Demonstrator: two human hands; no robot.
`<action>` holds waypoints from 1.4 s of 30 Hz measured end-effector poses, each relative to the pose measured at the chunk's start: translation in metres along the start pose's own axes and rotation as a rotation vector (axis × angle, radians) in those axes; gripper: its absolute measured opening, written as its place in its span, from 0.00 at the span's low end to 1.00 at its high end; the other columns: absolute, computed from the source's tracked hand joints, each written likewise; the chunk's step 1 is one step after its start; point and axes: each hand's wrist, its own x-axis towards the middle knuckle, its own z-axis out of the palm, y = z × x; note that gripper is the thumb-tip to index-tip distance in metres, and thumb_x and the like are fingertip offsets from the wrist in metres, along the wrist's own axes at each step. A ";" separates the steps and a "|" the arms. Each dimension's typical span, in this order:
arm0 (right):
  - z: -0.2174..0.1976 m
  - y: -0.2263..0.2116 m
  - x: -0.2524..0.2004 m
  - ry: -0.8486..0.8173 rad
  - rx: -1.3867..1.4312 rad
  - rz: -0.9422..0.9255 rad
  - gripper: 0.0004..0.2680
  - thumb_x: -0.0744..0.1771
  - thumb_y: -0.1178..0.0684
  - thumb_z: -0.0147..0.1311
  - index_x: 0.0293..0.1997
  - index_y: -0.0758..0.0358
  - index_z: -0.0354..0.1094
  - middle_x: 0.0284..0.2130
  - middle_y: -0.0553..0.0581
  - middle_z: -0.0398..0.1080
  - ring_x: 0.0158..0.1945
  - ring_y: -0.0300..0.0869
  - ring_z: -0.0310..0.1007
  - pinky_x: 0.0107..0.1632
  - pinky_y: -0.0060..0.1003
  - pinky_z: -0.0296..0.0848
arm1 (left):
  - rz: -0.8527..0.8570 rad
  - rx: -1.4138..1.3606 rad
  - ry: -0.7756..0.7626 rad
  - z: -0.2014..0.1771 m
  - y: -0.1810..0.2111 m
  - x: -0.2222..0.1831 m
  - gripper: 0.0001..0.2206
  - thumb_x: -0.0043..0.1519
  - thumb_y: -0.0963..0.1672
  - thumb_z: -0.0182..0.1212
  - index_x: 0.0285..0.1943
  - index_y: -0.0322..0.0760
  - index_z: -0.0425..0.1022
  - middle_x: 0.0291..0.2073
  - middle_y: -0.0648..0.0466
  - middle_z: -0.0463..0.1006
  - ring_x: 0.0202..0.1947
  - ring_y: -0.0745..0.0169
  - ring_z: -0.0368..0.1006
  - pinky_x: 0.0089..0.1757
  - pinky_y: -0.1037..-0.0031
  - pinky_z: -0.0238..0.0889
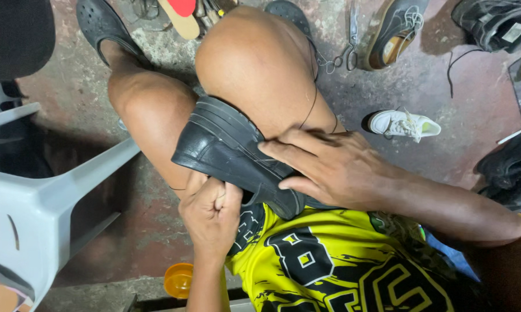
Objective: The person sews the sole of a black leather loafer by hand using a needle and thread.
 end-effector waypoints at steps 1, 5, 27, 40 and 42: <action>0.001 0.000 0.001 0.078 -0.043 -0.103 0.17 0.68 0.41 0.52 0.59 0.60 0.65 0.47 0.56 0.72 0.41 0.48 0.79 0.40 0.43 0.77 | 0.012 -0.019 0.028 0.003 -0.003 -0.002 0.16 0.59 0.34 0.63 0.23 0.31 0.57 0.25 0.52 0.62 0.23 0.67 0.55 0.27 0.74 0.50; -0.007 0.009 0.002 -0.313 0.029 0.155 0.09 0.69 0.43 0.51 0.41 0.56 0.69 0.34 0.50 0.73 0.33 0.40 0.76 0.38 0.41 0.75 | -0.010 -0.007 0.069 0.006 -0.005 -0.004 0.15 0.58 0.34 0.62 0.26 0.32 0.58 0.24 0.55 0.63 0.23 0.68 0.56 0.28 0.75 0.52; 0.040 -0.033 0.066 0.400 0.374 -0.100 0.10 0.67 0.57 0.61 0.27 0.61 0.62 0.17 0.56 0.64 0.20 0.48 0.67 0.27 0.43 0.65 | 0.179 0.138 -0.149 -0.011 0.001 0.010 0.08 0.56 0.41 0.65 0.27 0.36 0.70 0.27 0.49 0.75 0.32 0.46 0.72 0.34 0.61 0.64; 0.003 0.028 0.013 0.330 0.634 0.162 0.08 0.73 0.53 0.41 0.42 0.62 0.67 0.50 0.53 0.70 0.39 0.31 0.67 0.32 0.25 0.69 | -0.147 -0.004 -0.172 -0.015 0.027 0.011 0.12 0.53 0.40 0.69 0.43 0.29 0.76 0.23 0.53 0.72 0.21 0.68 0.65 0.24 0.75 0.59; -0.006 0.047 0.005 0.478 0.380 0.127 0.10 0.74 0.53 0.38 0.40 0.63 0.65 0.52 0.55 0.68 0.40 0.31 0.68 0.29 0.23 0.70 | -0.270 -0.035 -0.084 -0.001 0.031 0.007 0.10 0.55 0.40 0.73 0.41 0.31 0.78 0.23 0.57 0.77 0.22 0.75 0.67 0.24 0.80 0.60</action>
